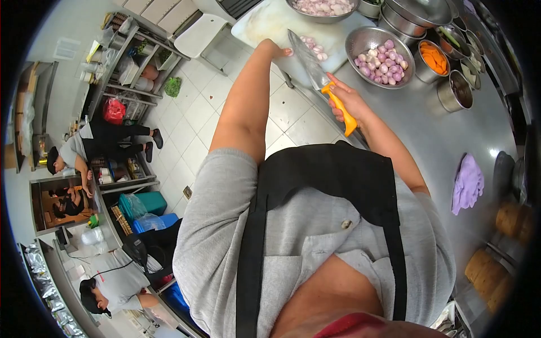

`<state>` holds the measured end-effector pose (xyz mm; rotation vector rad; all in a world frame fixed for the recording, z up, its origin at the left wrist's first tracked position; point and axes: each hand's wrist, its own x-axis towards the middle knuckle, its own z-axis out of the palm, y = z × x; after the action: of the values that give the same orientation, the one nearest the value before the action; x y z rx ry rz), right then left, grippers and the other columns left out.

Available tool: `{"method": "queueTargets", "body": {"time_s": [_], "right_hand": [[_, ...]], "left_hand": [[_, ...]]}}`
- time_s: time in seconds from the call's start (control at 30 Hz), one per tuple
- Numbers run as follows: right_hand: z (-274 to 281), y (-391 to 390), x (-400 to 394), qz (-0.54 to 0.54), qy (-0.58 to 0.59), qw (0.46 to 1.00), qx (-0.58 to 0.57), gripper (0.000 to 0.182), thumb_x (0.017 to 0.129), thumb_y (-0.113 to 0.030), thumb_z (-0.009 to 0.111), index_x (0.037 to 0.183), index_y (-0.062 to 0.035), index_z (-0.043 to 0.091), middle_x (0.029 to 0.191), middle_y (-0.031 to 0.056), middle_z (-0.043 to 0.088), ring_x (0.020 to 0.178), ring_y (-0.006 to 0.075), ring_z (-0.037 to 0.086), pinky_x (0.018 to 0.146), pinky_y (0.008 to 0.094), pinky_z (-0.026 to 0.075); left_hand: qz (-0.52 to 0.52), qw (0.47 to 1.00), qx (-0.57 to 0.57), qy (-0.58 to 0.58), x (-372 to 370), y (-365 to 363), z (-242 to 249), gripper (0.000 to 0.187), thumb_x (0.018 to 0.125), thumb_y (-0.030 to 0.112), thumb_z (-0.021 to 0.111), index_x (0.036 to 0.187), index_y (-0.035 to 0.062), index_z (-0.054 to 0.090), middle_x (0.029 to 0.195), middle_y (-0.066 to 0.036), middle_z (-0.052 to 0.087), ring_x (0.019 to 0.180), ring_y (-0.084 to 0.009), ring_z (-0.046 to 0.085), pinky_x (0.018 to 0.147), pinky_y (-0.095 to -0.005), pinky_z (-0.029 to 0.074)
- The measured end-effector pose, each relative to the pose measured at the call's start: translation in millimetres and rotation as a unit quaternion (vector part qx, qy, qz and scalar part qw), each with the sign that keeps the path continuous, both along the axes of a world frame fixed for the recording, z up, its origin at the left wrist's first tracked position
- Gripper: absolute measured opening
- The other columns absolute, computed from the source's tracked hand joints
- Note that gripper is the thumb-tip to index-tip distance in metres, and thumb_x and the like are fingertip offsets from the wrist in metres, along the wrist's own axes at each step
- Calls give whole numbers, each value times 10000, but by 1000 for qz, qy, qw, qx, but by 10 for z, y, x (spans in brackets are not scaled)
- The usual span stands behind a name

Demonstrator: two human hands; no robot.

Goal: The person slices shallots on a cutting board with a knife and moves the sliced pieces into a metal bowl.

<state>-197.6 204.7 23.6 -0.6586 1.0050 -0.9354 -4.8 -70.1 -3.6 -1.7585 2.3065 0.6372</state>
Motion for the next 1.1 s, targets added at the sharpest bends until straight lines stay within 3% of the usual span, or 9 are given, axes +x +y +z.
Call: {"method": "queueTargets", "body": {"time_s": [0.13, 0.27, 0.33, 0.43, 0.67, 0.77, 0.83, 1.1], "right_hand": [[-4, 2, 26, 5, 18, 1000, 7, 553, 950, -280, 442, 1454, -281, 215, 702, 28, 470, 453, 83, 392, 394, 218, 343], [-7, -11, 12, 9, 15, 1000, 9, 560, 950, -279, 444, 1456, -281, 204, 704, 29, 470, 454, 82, 393, 393, 217, 340], [25, -12, 21, -1, 27, 1000, 6, 562, 942, -242, 443, 1458, -217, 222, 695, 40, 478, 461, 100, 412, 407, 245, 356], [49, 11, 19, -2, 27, 1000, 2, 546, 951, -266, 436, 1454, -264, 224, 698, 33, 474, 445, 80, 396, 386, 219, 340], [63, 19, 36, -2, 23, 1000, 8, 537, 951, -255, 431, 1452, -253, 238, 692, 28, 476, 447, 79, 400, 386, 224, 340], [70, 7, 58, -2, 31, 999, 15, 551, 945, -240, 437, 1456, -220, 232, 690, 36, 470, 460, 96, 412, 412, 240, 358], [61, -7, 115, 16, 41, 999, 18, 552, 943, -239, 441, 1455, -224, 234, 690, 37, 472, 456, 96, 414, 408, 242, 358], [90, 30, -18, -11, 33, 999, 9, 558, 937, -238, 453, 1453, -237, 239, 683, 31, 482, 453, 96, 418, 411, 243, 361]], "left_hand": [[9, 1000, 24, 3, -1, 25, 61, 942, 516, 695, 755, 1006, -98, 622, 993, -231, 642, 890, -315, 625, 795, -387, 482], [14, 999, 28, 21, -11, 96, 144, 935, 513, 663, 781, 1014, -109, 613, 991, -231, 641, 890, -312, 621, 777, -391, 488], [21, 999, 31, 23, -17, 122, 170, 913, 525, 632, 794, 1008, -120, 608, 981, -227, 642, 883, -312, 619, 759, -397, 493], [42, 998, 32, 47, 32, 113, 126, 921, 526, 704, 738, 1049, -47, 632, 1077, -203, 631, 1002, -312, 604, 872, -345, 459], [63, 996, 44, 48, -14, 210, 227, 892, 523, 669, 767, 1029, -55, 638, 1065, -203, 635, 981, -308, 610, 857, -349, 464], [53, 997, 44, 40, -48, 253, 285, 883, 514, 674, 769, 994, -56, 649, 1016, -201, 648, 922, -300, 624, 829, -350, 473], [50, 997, 19, 48, -31, 254, 277, 777, 551, 592, 801, 822, -114, 620, 755, -152, 619, 626, -242, 567, 580, -355, 482], [46, 998, 33, 40, -35, 204, 277, 678, 579, 574, 787, 697, -68, 605, 636, -120, 594, 522, -228, 546, 495, -339, 453]]}}
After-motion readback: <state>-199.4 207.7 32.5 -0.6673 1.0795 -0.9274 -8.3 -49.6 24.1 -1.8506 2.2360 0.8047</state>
